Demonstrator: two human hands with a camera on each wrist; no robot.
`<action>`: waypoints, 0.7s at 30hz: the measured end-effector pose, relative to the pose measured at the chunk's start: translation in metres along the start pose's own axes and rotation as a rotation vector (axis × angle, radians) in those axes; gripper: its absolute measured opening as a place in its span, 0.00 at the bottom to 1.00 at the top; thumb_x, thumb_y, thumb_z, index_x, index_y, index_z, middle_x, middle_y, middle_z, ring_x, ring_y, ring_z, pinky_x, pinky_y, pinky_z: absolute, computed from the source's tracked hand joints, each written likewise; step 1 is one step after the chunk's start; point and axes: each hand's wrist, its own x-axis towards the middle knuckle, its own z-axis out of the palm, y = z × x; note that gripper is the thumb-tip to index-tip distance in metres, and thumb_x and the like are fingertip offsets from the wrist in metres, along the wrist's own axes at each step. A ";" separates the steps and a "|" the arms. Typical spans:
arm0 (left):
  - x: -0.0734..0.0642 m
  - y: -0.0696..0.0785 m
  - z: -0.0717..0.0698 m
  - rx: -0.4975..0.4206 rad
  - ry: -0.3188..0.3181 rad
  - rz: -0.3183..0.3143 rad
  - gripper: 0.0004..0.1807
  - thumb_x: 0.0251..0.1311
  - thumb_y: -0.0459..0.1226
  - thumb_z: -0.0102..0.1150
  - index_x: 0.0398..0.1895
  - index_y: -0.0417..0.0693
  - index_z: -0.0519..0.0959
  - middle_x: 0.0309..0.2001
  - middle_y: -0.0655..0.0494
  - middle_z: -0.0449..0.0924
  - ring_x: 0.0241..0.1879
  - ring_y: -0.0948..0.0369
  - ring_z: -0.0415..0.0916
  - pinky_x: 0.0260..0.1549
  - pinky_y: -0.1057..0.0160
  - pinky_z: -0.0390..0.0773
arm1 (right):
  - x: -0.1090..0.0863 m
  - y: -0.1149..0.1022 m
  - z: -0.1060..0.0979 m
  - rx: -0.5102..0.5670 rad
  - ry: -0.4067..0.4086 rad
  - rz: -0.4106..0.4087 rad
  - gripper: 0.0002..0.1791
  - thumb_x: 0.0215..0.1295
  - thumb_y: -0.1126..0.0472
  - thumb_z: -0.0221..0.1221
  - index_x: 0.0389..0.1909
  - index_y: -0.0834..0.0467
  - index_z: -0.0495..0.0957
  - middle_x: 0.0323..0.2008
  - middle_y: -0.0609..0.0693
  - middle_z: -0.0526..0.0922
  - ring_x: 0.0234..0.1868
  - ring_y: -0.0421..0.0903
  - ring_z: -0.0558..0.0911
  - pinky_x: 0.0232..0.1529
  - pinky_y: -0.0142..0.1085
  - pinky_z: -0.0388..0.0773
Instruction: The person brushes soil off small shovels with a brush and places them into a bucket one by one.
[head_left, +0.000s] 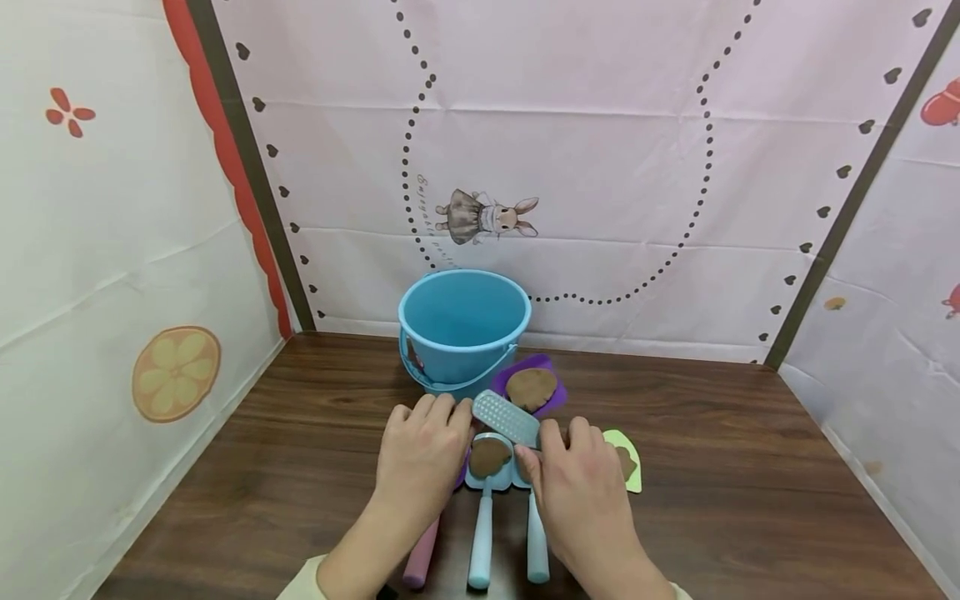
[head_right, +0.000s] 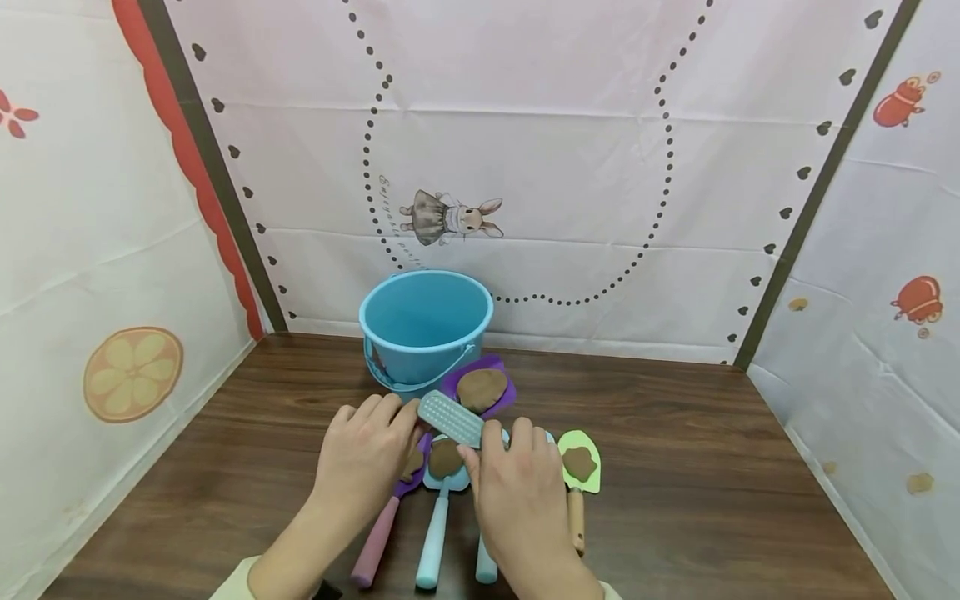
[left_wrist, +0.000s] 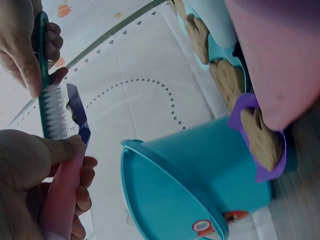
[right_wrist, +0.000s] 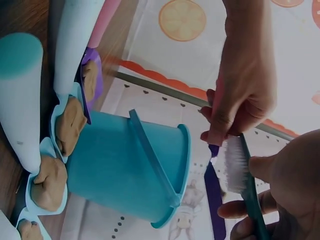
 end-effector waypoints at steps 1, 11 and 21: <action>0.000 0.001 0.000 -0.001 0.001 -0.010 0.11 0.59 0.42 0.73 0.37 0.44 0.85 0.27 0.52 0.78 0.27 0.54 0.76 0.20 0.59 0.64 | 0.000 0.000 0.001 -0.002 0.005 0.003 0.20 0.72 0.45 0.59 0.31 0.57 0.71 0.22 0.47 0.58 0.20 0.42 0.56 0.23 0.33 0.54; 0.005 0.010 0.003 0.023 0.006 -0.015 0.15 0.59 0.47 0.72 0.36 0.44 0.85 0.26 0.51 0.78 0.27 0.53 0.75 0.22 0.60 0.63 | 0.010 0.013 0.015 -0.047 0.111 0.036 0.19 0.66 0.48 0.64 0.38 0.61 0.77 0.19 0.49 0.57 0.17 0.43 0.54 0.20 0.33 0.52; 0.006 0.012 0.012 0.022 0.011 -0.023 0.13 0.62 0.45 0.70 0.36 0.43 0.86 0.27 0.49 0.79 0.27 0.53 0.75 0.21 0.60 0.64 | 0.018 0.028 0.029 -0.081 0.180 0.117 0.20 0.64 0.44 0.60 0.37 0.59 0.80 0.18 0.52 0.61 0.17 0.49 0.61 0.23 0.39 0.53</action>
